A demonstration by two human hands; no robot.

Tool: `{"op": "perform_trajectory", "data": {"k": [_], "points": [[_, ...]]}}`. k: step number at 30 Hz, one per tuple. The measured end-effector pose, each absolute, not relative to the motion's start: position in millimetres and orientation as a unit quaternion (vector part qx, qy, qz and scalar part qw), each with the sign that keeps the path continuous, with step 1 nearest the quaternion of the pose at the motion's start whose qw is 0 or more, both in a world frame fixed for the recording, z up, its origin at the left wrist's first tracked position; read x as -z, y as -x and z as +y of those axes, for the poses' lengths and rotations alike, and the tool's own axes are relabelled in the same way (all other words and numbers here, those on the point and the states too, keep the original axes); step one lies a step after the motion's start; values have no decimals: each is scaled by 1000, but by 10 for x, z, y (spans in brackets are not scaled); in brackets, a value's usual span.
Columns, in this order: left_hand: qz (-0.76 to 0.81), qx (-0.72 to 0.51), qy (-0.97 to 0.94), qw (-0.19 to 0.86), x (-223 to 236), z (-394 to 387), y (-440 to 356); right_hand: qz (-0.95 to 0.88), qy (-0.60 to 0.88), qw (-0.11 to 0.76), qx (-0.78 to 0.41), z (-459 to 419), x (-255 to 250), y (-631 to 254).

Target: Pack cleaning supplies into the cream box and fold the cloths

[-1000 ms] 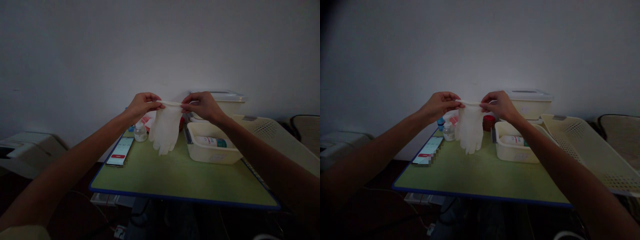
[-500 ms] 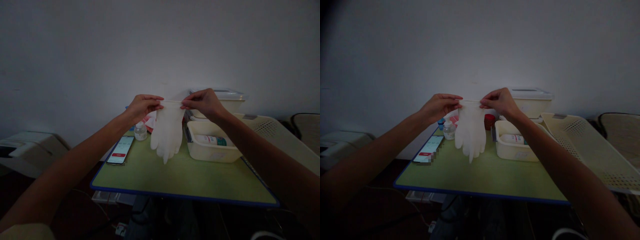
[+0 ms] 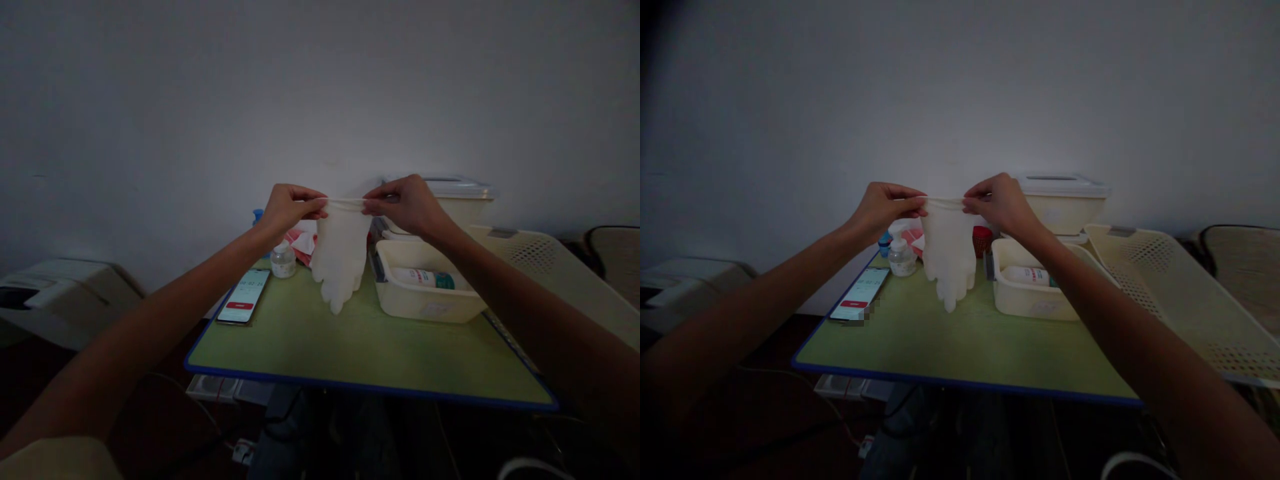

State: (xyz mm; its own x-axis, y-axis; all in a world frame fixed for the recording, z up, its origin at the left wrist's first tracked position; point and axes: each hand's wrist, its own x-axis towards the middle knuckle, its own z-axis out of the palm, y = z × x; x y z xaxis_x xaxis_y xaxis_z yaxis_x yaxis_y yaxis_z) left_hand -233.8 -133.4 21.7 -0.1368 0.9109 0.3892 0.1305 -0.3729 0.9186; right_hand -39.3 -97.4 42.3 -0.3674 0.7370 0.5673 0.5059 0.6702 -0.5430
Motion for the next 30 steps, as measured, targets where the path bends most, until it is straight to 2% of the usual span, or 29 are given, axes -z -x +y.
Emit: {"op": "perform_trajectory", "data": {"k": [11,20,30], "points": [[458,-602,-590,281,-331,-1460,2333,-817,364,404,-190,-1135,-565,371],[463,-600,-602,252,-488,-1504,2310,-826,394,380,-134,-1251,-757,368],[475,-580,-629,205,-456,-1537,2315,-877,316,352,-83,-1109,-652,288]]}}
